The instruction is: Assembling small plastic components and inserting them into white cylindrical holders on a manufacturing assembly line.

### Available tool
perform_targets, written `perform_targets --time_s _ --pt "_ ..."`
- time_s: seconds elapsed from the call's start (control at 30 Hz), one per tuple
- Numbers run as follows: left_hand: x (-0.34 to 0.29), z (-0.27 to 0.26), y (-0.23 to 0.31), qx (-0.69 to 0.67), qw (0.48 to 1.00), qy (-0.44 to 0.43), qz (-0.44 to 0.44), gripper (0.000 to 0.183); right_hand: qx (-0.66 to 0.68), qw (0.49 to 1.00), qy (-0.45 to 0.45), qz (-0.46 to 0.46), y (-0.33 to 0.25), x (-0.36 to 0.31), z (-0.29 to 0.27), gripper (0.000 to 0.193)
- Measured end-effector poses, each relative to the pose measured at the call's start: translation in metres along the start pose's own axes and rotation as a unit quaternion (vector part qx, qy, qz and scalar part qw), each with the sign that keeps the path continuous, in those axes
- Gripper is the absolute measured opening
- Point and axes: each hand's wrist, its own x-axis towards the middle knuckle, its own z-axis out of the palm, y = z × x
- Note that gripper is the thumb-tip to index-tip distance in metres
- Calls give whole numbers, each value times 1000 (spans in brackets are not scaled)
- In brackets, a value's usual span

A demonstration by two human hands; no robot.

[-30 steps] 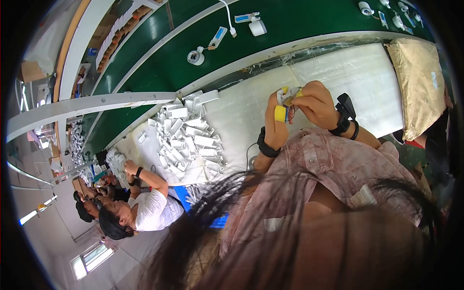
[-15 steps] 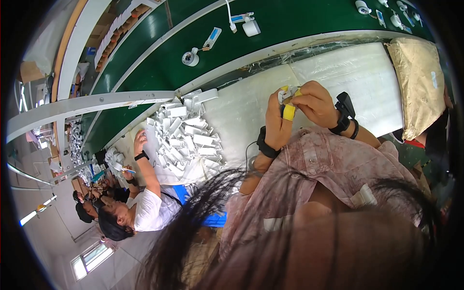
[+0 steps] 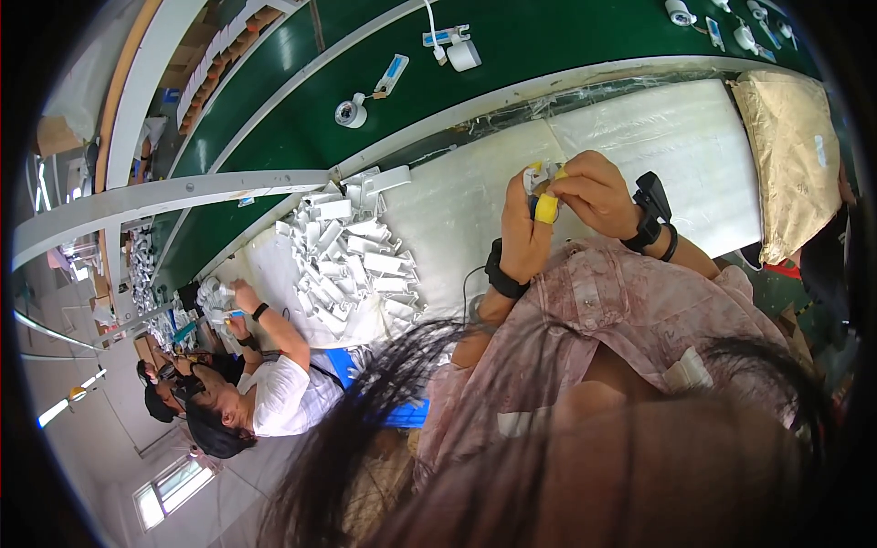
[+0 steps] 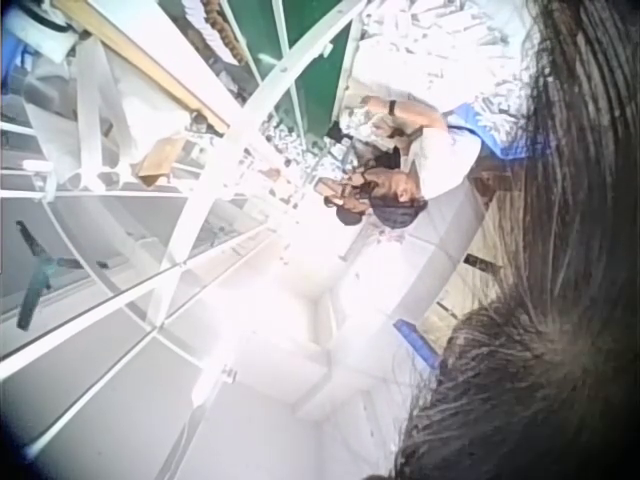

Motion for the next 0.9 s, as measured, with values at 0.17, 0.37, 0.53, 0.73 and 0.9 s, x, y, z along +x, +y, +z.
perform_targets --time_s 0.17,0.37,0.53,0.73,0.9 --pt "0 4 4 -11 1000 12 -5 30 -13 1000 11 4 -1 -1 2 27" --pt "-1 7 -1 -36 999 37 3 24 -7 1000 9 15 -3 1 3 26" --pt "-1 9 1 -26 999 39 10 21 -5 1000 3 29 -4 0 3 28" --pt "-2 8 -4 -50 997 53 -1 20 -5 999 4 48 -6 -4 7 26" --pt "1 6 -7 -31 998 62 -10 19 -5 998 -6 64 -5 -5 12 25"
